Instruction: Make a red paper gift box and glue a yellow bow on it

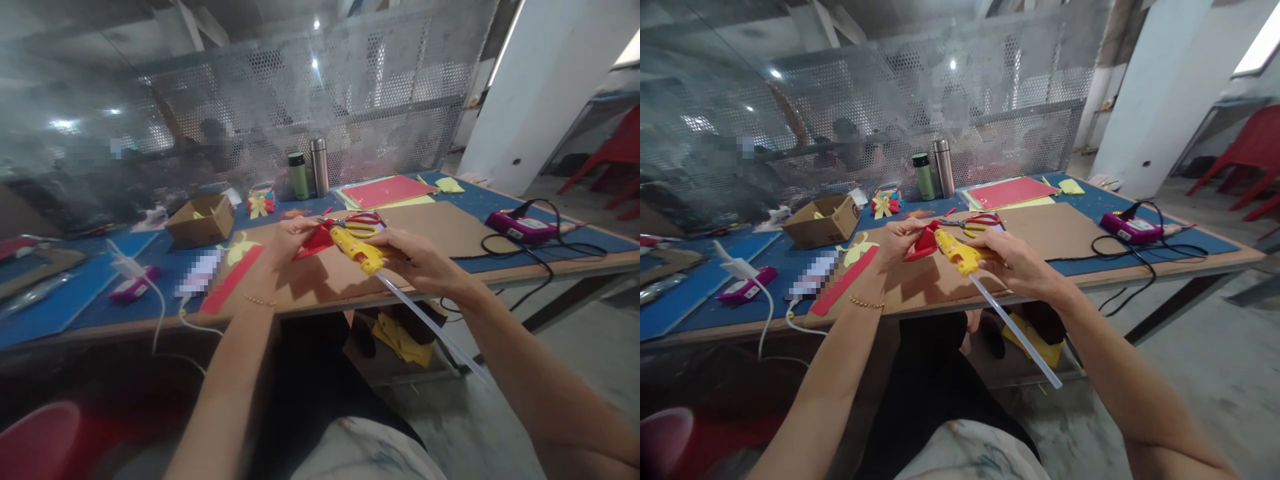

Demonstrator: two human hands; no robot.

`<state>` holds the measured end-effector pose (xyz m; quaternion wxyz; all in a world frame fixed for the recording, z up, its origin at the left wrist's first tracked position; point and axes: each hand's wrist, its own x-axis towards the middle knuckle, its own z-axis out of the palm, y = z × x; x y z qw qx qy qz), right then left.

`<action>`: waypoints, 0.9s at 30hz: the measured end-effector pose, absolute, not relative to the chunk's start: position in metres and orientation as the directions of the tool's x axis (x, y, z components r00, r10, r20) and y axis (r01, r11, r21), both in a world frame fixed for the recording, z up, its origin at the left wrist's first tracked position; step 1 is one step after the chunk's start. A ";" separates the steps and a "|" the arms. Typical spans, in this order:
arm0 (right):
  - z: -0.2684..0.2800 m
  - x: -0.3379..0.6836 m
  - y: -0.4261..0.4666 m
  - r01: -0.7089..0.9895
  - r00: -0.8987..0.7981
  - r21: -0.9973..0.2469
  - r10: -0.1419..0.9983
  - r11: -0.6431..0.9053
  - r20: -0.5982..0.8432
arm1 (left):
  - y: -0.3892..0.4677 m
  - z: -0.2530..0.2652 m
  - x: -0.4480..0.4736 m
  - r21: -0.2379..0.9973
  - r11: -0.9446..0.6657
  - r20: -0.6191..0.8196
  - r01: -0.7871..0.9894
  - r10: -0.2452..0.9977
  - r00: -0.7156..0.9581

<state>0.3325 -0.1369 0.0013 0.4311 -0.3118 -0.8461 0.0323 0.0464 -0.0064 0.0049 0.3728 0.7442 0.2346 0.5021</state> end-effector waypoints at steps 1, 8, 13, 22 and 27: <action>0.002 0.333 -0.137 0.504 -0.434 -0.327 0.562 0.799 0.705 | -0.006 0.005 0.046 0.790 -0.613 0.572 -0.023 0.723 0.388; 0.004 0.334 -0.137 0.522 -0.426 -0.334 0.579 0.785 0.695 | -0.004 0.002 0.047 0.797 -0.603 0.572 -0.042 0.731 0.372; 0.004 0.334 -0.137 0.542 -0.431 -0.314 0.578 0.780 0.693 | -0.007 0.006 0.047 0.803 -0.596 0.546 0.008 0.741 0.391; 0.005 0.333 -0.139 0.561 -0.408 -0.316 0.589 0.765 0.698 | -0.009 0.008 0.050 0.798 -0.603 0.550 0.010 0.734 0.398; 0.005 0.335 -0.140 0.567 -0.409 -0.320 0.597 0.759 0.691 | -0.011 0.009 0.049 0.807 -0.591 0.543 0.011 0.748 0.383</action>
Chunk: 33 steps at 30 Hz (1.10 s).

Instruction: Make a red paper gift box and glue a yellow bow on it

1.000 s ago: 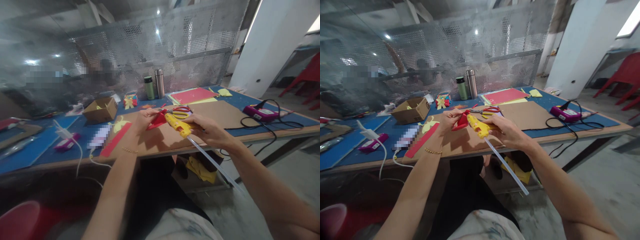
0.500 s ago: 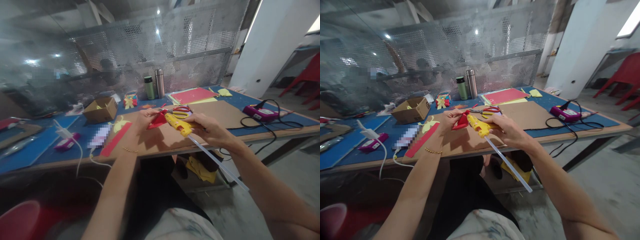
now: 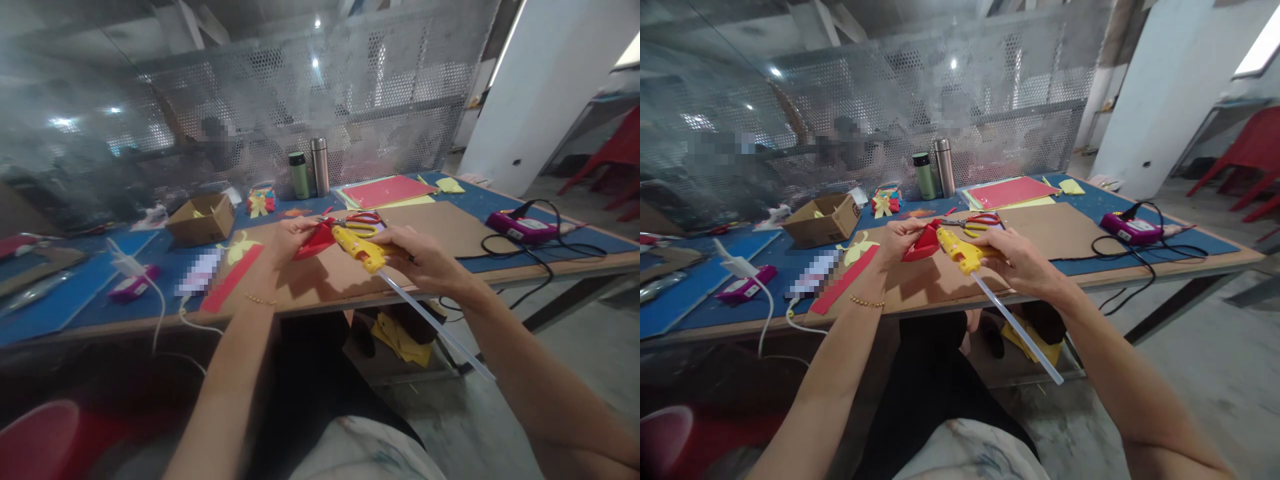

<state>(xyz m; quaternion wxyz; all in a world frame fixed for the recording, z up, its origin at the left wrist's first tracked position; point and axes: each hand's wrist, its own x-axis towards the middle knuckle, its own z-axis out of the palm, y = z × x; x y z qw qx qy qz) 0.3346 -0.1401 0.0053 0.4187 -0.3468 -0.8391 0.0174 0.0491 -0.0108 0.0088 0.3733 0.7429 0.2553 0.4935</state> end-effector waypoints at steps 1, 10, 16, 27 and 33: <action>0.005 0.335 -0.140 0.567 -0.412 -0.314 0.592 0.762 0.693 | -0.011 0.009 0.049 0.807 -0.590 0.541 0.013 0.748 0.384; 0.006 0.334 -0.139 0.579 -0.381 -0.329 0.603 0.746 0.701 | -0.012 0.009 0.051 0.804 -0.594 0.548 -0.002 0.741 0.388; 0.006 0.334 -0.138 0.570 -0.394 -0.314 0.588 0.759 0.706 | -0.012 0.010 0.051 0.799 -0.601 0.549 -0.003 0.728 0.412; 0.004 0.338 -0.139 0.578 -0.389 -0.316 0.594 0.752 0.704 | -0.012 0.011 0.050 0.799 -0.600 0.545 0.025 0.742 0.390; 0.007 0.334 -0.136 0.572 -0.391 -0.329 0.602 0.751 0.696 | -0.015 0.012 0.050 0.800 -0.599 0.535 0.037 0.740 0.408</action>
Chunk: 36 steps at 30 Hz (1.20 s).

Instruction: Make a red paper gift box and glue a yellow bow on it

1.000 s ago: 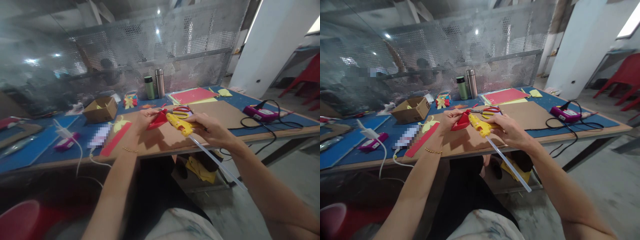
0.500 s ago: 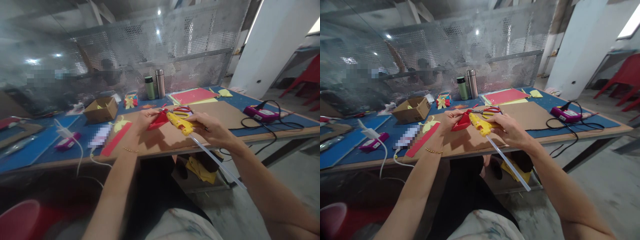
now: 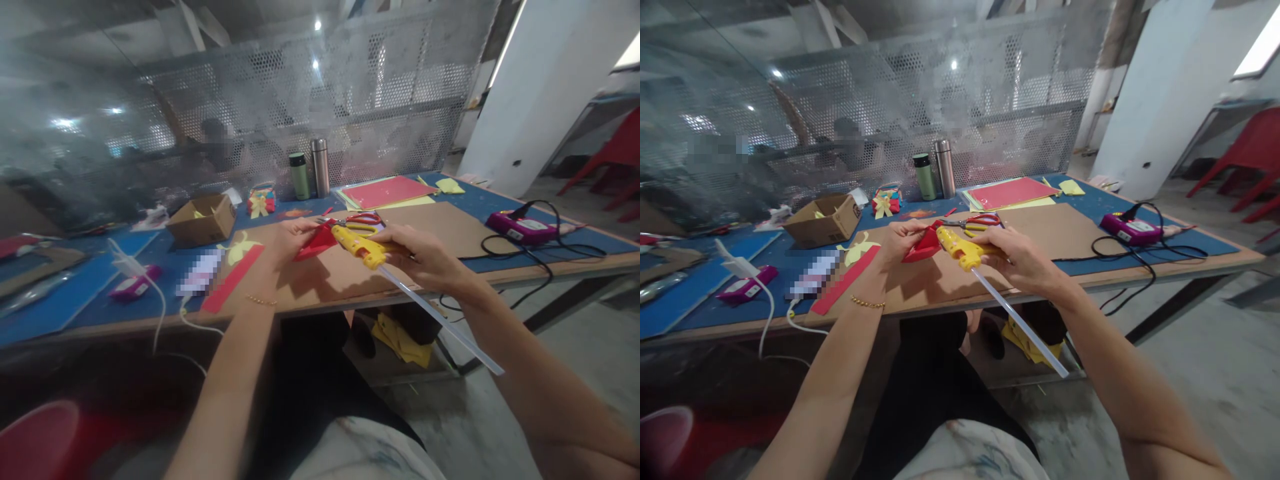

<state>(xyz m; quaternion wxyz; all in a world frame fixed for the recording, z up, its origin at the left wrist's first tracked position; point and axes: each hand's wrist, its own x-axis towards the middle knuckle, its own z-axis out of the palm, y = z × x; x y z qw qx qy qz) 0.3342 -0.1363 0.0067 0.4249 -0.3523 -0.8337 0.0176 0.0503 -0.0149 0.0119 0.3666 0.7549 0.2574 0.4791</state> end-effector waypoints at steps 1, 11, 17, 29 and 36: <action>0.007 0.334 -0.136 0.572 -0.391 -0.327 0.601 0.752 0.697 | -0.015 0.012 0.051 0.799 -0.601 0.534 0.036 0.736 0.416; 0.003 0.342 -0.136 0.579 -0.371 -0.342 0.613 0.740 0.698 | -0.009 0.010 0.050 0.794 -0.607 0.548 0.032 0.738 0.394; 0.009 0.344 -0.141 0.569 -0.384 -0.334 0.602 0.752 0.700 | -0.007 0.007 0.049 0.797 -0.603 0.543 0.028 0.737 0.402; -0.007 0.409 -0.116 0.721 -0.199 -0.397 0.718 0.568 0.667 | -0.013 0.010 0.049 0.811 -0.585 0.537 0.012 0.753 0.381; -0.048 0.480 -0.059 0.964 -0.093 -0.190 0.908 0.184 0.408 | -0.015 0.012 0.050 0.795 -0.606 0.553 0.012 0.733 0.398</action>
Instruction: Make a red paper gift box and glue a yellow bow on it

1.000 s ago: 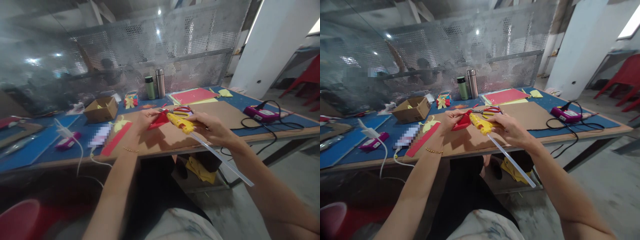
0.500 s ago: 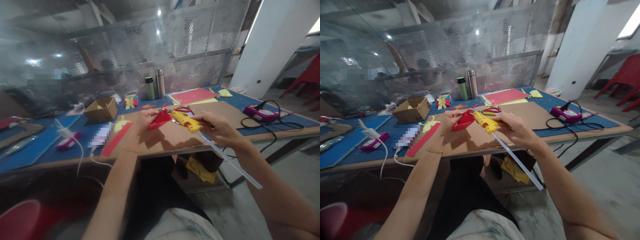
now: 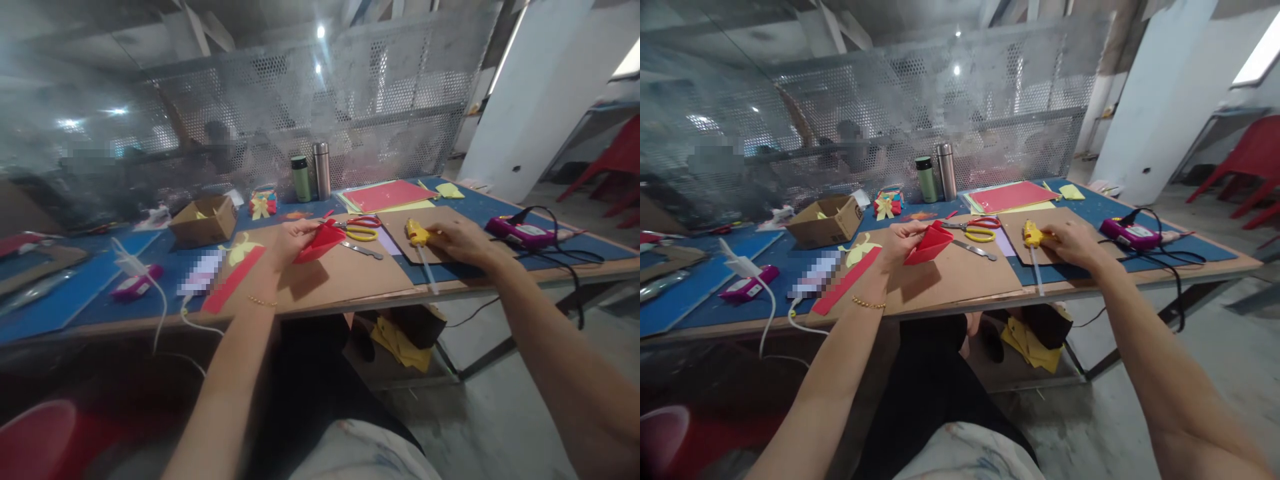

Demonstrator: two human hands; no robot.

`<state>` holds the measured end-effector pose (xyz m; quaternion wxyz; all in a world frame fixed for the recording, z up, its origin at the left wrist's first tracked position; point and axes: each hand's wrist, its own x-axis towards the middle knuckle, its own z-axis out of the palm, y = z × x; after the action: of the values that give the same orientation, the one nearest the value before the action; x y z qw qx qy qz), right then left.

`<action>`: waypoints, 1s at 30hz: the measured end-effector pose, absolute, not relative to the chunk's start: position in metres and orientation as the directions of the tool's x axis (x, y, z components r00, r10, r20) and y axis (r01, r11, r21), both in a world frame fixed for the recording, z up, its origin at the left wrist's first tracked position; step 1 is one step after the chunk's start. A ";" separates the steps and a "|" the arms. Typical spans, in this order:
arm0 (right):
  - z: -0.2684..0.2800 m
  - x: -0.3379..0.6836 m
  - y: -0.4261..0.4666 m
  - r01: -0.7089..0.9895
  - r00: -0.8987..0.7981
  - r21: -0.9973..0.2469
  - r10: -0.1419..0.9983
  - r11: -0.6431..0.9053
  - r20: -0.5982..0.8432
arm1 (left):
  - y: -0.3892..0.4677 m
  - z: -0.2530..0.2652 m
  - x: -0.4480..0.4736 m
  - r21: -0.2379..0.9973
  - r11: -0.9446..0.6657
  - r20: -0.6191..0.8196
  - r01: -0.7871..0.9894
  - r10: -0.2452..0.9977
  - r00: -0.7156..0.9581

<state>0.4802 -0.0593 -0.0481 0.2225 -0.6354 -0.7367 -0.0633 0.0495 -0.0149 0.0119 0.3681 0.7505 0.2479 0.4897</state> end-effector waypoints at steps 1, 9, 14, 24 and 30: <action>-0.049 0.483 -0.057 0.977 -0.080 -0.154 0.920 0.150 0.384 | -0.014 0.011 0.049 0.792 -0.610 0.555 0.012 0.729 0.401; 0.006 0.411 -0.065 0.806 -0.139 -0.349 0.726 0.479 0.674 | -0.015 0.005 0.051 0.788 -0.615 0.569 -0.013 0.720 0.398; 0.034 0.323 -0.057 0.387 -0.179 -0.659 0.754 0.645 0.632 | -0.014 0.006 0.052 0.750 -0.662 0.582 0.001 0.659 0.476; 0.036 0.285 -0.066 0.108 -0.270 -0.859 0.847 0.500 0.459 | -0.017 0.013 0.052 0.749 -0.662 0.566 0.033 0.664 0.489; 0.039 0.280 -0.070 0.054 -0.296 -0.892 0.860 0.449 0.415 | -0.021 0.017 0.052 0.731 -0.680 0.565 0.065 0.655 0.503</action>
<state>0.2799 -0.0701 0.0388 0.4933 -0.3296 -0.6936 0.4086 0.0516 -0.0211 0.0167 0.3313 0.8010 0.2245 0.4452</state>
